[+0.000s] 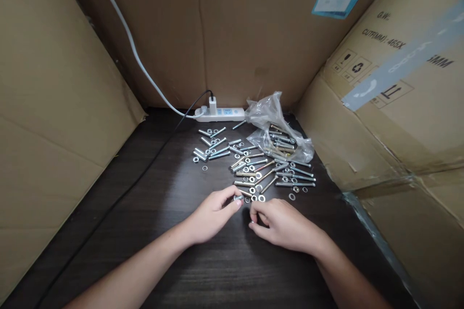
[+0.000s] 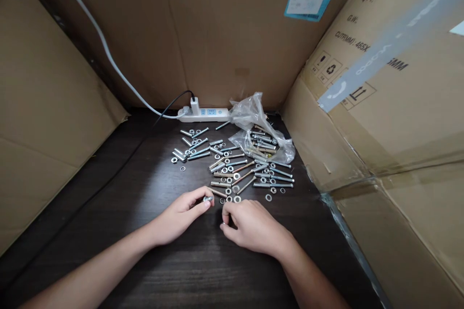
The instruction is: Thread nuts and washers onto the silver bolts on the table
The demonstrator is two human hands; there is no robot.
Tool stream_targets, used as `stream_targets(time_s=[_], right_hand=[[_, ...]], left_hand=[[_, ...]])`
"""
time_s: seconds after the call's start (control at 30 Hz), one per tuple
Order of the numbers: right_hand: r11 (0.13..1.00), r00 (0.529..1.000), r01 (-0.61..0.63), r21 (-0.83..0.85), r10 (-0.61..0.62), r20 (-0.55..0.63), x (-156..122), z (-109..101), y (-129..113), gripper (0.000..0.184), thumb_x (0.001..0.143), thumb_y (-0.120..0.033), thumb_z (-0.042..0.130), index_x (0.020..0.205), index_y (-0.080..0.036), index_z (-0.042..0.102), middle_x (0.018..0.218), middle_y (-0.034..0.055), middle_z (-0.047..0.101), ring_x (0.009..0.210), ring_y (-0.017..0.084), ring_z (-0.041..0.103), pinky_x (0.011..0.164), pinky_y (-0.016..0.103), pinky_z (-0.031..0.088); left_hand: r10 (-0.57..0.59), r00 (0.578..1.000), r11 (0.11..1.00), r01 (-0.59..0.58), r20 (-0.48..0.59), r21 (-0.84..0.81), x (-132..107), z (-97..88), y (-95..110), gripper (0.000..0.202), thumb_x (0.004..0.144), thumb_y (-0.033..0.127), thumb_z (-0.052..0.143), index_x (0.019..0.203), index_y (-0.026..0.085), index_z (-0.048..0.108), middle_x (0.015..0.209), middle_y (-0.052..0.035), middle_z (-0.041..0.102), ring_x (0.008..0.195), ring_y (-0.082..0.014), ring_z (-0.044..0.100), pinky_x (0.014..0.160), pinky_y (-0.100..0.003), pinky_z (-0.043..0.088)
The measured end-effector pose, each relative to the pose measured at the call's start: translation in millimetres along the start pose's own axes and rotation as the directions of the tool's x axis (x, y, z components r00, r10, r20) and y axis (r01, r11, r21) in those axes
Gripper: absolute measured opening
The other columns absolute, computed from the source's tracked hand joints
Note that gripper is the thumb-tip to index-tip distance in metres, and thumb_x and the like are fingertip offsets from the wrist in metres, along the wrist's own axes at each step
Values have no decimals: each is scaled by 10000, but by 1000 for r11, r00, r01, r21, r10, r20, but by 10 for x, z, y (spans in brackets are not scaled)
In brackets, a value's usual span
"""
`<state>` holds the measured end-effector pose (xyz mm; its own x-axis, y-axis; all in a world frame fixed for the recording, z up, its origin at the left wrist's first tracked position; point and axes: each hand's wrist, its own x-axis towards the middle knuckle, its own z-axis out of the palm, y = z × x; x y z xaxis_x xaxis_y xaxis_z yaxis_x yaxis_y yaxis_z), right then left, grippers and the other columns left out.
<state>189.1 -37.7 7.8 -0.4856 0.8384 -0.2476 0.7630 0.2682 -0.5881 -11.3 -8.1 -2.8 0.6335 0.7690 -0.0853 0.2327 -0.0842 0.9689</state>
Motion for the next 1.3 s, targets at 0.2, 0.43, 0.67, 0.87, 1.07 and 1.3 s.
stream_targets(time_s=[0.2,0.43,0.67,0.87,1.07,1.3], right_hand=[[970,973,87,229,-33,-230,15,-7,-6,203,878,-373,495,832,-184,551,528,-79,303,476,75,296,502,199,252],[951,955,123,283,-36,-294,63,111,11,236,903,-378,453,827,-174,546,541,-63,363,487,78,327,506,204,272],[960,954,107,260,-25,-299,83,124,11,249,909,-370,443,803,-170,545,558,-53,426,505,81,365,527,212,292],[880,951,132,457,18,-309,99,65,-22,187,911,-302,430,840,-171,542,748,-5,558,682,110,491,644,219,371],[751,955,109,651,103,-278,114,116,44,215,800,-72,385,928,-188,515,781,-12,538,616,88,452,573,204,374],[856,894,199,476,40,-446,121,205,24,189,904,-162,383,985,-178,553,768,20,582,657,118,549,633,247,458]], left_hand=[[-6,1000,996,6,4,88,-14,36,-40,247,914,331,387,860,157,555,823,-5,581,764,-138,501,721,-244,404],[28,999,983,-33,33,180,-45,74,-28,201,913,274,397,946,170,566,881,-17,598,780,-141,520,683,-231,394],[22,998,991,-29,50,129,-62,76,-34,173,903,276,428,946,169,557,856,-4,597,749,-138,516,682,-237,397],[57,998,998,-56,42,-21,-33,57,-51,202,905,272,435,1045,184,551,1023,-22,603,931,-159,536,847,-264,404],[51,998,999,-51,22,5,-13,55,-45,232,920,329,406,925,168,574,909,-12,604,852,-146,531,808,-252,408],[33,999,999,-33,11,1,-16,69,-35,254,925,340,397,930,159,573,895,-14,600,847,-146,530,799,-253,417]])
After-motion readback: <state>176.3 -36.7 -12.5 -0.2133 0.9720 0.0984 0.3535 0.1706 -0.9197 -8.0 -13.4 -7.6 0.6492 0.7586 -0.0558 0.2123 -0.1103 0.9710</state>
